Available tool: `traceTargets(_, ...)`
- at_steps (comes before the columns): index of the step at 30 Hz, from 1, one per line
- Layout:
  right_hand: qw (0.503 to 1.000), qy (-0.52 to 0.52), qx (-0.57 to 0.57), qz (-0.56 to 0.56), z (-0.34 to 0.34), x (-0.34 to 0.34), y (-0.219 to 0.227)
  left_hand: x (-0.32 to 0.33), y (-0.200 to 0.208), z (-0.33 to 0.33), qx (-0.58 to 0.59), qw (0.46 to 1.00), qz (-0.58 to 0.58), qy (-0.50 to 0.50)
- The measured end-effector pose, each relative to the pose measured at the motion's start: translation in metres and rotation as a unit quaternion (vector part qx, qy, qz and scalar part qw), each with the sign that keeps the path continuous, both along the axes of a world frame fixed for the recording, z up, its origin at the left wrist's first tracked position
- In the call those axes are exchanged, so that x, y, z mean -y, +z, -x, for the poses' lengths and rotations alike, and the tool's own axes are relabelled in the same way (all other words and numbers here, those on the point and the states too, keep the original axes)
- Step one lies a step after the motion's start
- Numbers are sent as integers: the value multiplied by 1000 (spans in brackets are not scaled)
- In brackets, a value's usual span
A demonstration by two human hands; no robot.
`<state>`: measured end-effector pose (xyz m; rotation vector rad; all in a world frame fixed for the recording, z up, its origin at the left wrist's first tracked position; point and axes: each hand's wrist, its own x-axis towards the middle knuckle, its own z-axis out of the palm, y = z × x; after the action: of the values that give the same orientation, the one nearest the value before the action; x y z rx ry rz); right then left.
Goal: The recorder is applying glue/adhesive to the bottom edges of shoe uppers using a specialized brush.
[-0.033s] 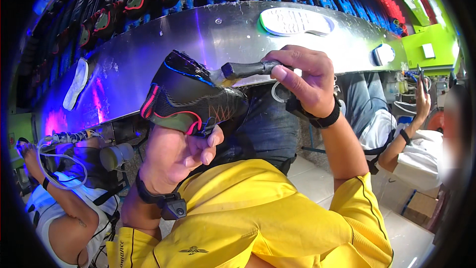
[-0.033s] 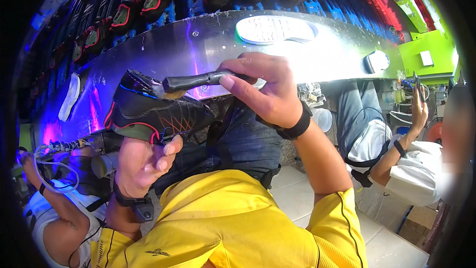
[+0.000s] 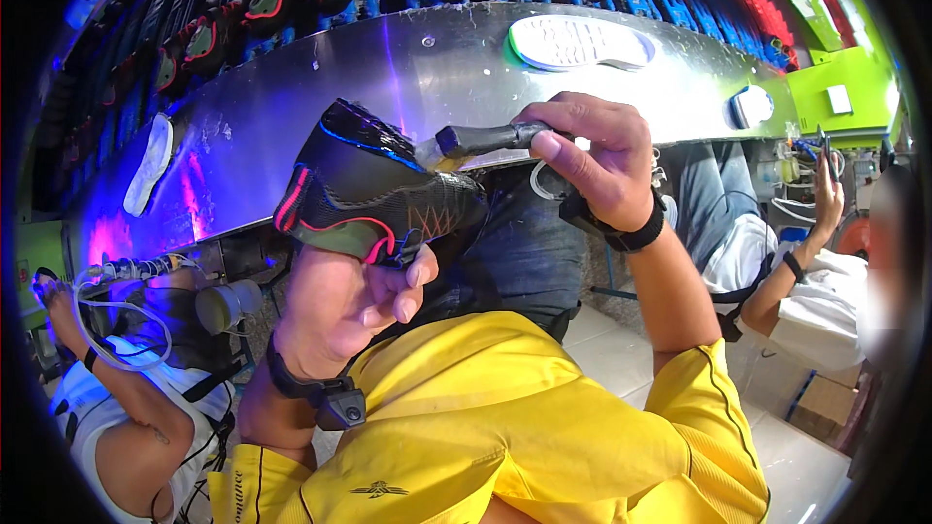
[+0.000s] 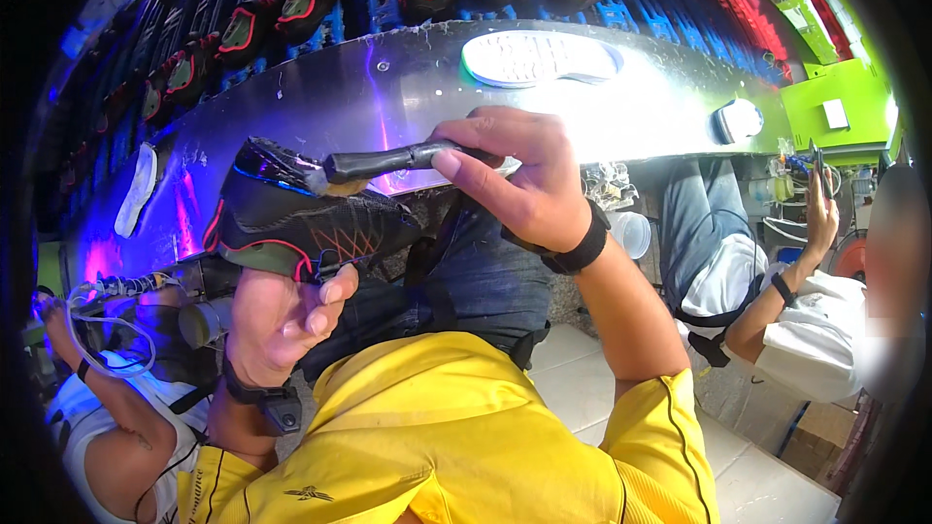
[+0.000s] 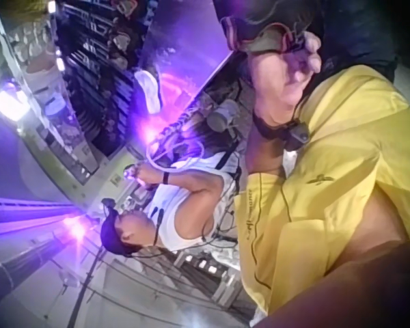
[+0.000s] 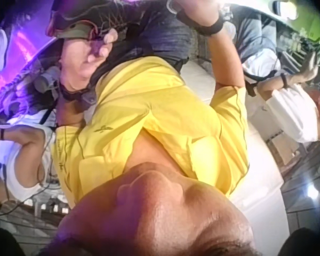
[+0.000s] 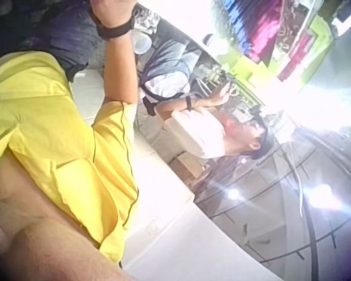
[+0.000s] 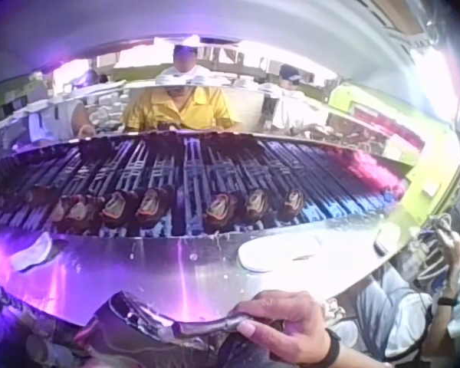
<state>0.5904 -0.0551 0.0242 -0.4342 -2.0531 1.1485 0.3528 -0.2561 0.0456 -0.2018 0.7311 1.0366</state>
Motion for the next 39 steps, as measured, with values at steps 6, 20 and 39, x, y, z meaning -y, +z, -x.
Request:
traceTargets(6, 999, -15, 35, 17, -7, 7, -15, 3, -11, 2, 36, 998, -38, 29)
traceTargets(20, 985, -122, 113, 40, 3, 43, 21, -45, -44, 28, 43, 968, -211, 128)
traceTargets(39, 909, -279, 23, 309, -15, 36, -3, -419, -90, 132, -910, 293, -260, -132)
